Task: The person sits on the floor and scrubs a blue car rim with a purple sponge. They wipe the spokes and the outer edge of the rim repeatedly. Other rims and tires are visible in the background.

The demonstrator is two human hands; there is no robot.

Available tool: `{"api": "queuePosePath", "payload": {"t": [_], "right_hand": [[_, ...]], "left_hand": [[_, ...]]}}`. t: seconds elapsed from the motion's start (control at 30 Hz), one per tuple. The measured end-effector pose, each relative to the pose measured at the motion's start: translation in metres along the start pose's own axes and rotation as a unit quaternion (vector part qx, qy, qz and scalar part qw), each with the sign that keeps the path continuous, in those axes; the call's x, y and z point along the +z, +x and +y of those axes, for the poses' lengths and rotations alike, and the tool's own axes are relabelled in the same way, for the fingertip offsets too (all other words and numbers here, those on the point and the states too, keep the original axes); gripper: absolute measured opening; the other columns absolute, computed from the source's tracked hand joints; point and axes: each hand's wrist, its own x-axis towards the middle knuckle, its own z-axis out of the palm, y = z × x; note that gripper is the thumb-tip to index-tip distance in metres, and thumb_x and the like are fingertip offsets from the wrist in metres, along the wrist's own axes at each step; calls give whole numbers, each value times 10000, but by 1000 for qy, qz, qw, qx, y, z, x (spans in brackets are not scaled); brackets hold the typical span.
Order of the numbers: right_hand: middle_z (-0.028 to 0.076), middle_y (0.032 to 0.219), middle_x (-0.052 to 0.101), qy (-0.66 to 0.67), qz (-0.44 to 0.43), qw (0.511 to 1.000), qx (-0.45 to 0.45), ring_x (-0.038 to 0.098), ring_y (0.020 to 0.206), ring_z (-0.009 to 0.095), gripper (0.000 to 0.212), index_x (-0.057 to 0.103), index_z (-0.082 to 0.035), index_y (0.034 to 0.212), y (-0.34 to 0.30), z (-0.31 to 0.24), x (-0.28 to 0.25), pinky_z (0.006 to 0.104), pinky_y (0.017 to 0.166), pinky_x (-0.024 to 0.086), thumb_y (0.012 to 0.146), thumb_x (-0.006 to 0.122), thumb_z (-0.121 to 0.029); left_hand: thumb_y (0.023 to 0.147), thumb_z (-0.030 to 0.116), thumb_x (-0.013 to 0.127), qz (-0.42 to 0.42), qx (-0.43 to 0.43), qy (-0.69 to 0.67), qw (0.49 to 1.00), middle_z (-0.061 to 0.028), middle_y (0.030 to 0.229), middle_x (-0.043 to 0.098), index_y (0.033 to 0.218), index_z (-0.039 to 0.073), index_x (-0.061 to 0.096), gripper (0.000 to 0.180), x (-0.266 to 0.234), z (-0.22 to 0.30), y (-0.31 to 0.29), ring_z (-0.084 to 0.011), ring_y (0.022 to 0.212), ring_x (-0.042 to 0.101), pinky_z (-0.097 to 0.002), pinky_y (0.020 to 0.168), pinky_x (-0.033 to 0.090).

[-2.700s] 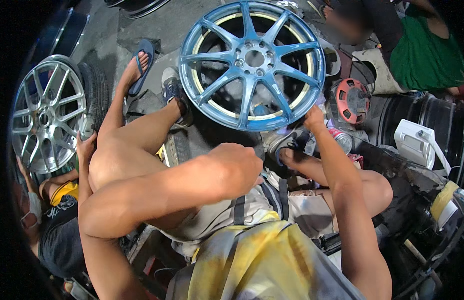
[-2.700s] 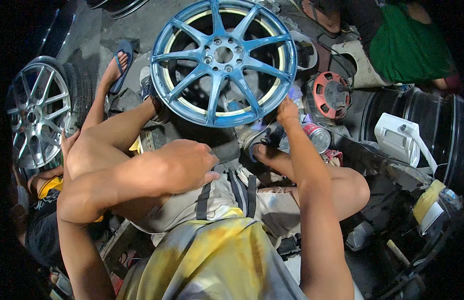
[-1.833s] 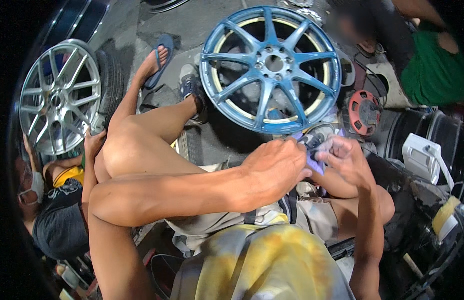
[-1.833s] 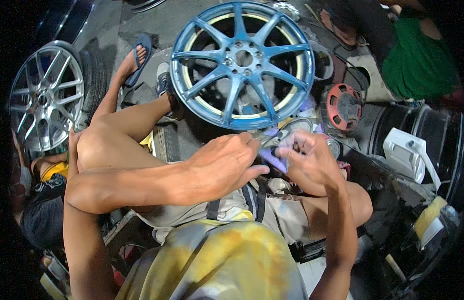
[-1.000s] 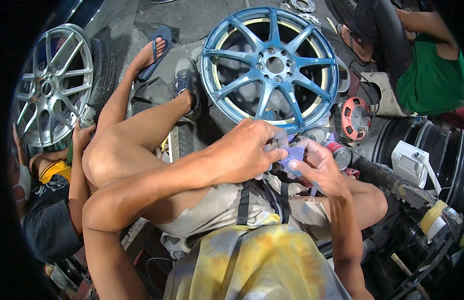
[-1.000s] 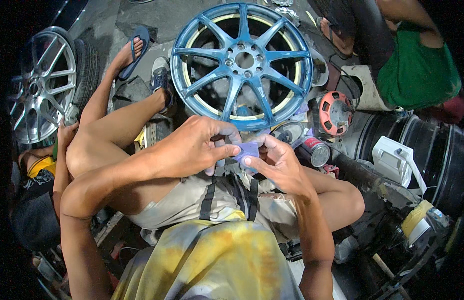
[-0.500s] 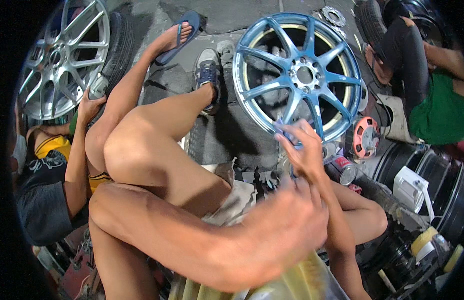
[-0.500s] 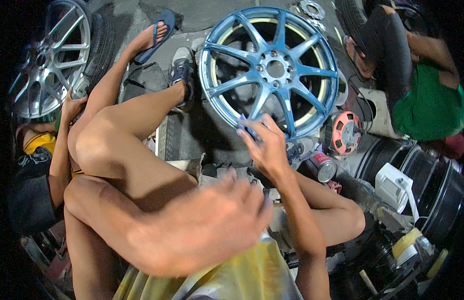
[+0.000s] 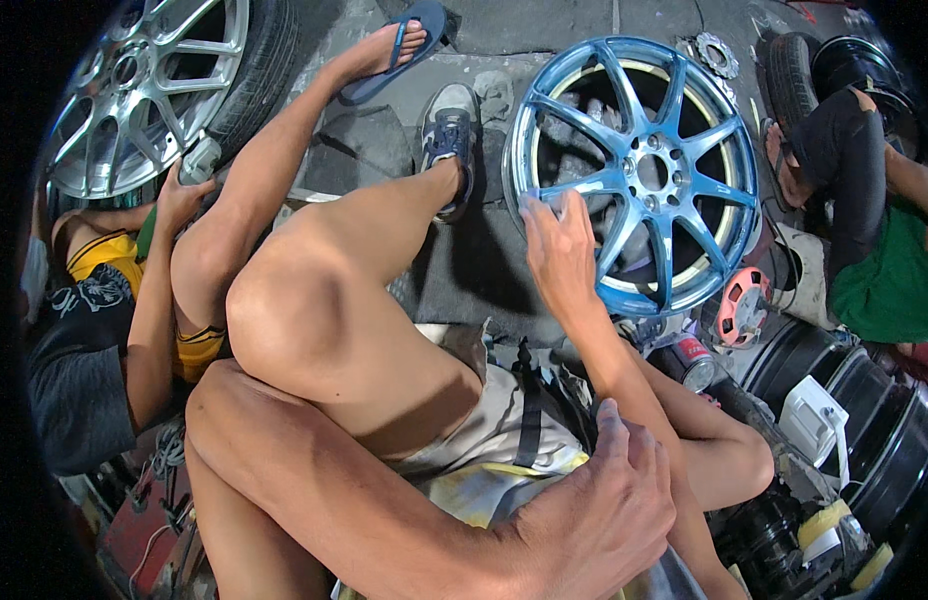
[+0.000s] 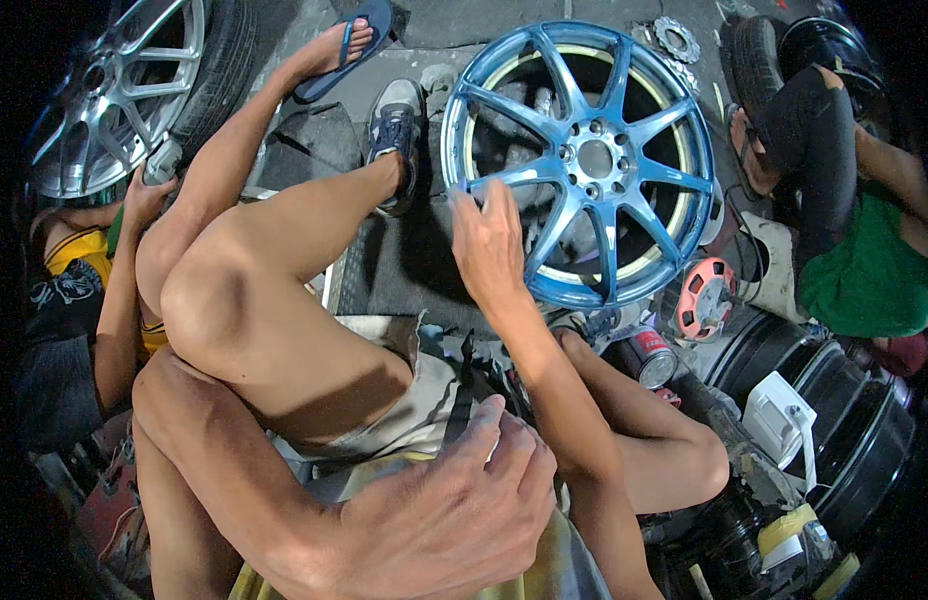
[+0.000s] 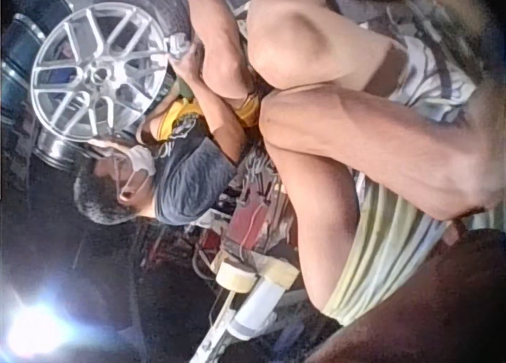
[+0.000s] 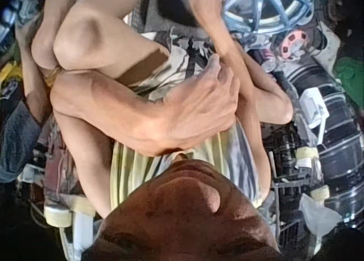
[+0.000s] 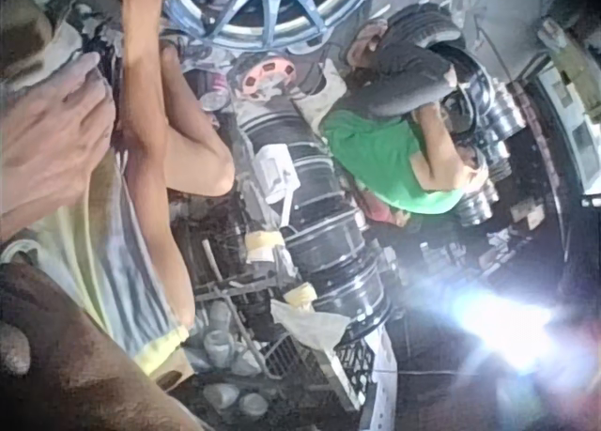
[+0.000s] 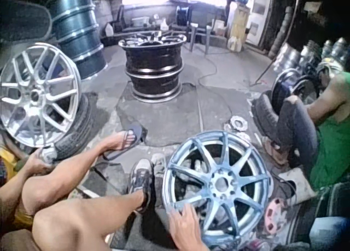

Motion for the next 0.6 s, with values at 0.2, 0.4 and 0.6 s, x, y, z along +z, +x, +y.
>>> {"api": "queuePosePath", "payload": {"t": [0.2,0.4,0.6], "right_hand": [[204,868,518,30,-35,998,45,569,769,381,186,691,17,1050,-15,-6,-4,472,697,474,871,655,-17],[218,878,543,15,-11,1000,15,589,796,405,159,665,18,1040,10,-1,15,484,699,486,893,617,-20],[234,898,552,60,-1,998,23,604,810,432,145,664,37,1025,-3,1,5,497,699,485,899,613,-13]], "left_hand": [[775,265,537,-7,8,3,1000,-114,862,617,821,15,701,303,-8,0,5,-282,930,609,-477,1017,400],[753,236,566,-61,41,-52,996,-96,794,580,772,8,720,276,-10,4,14,-247,825,572,-420,909,448],[828,247,638,-151,85,-7,985,-121,956,702,907,-3,752,286,-32,-6,17,-207,866,608,-314,775,435]]}}
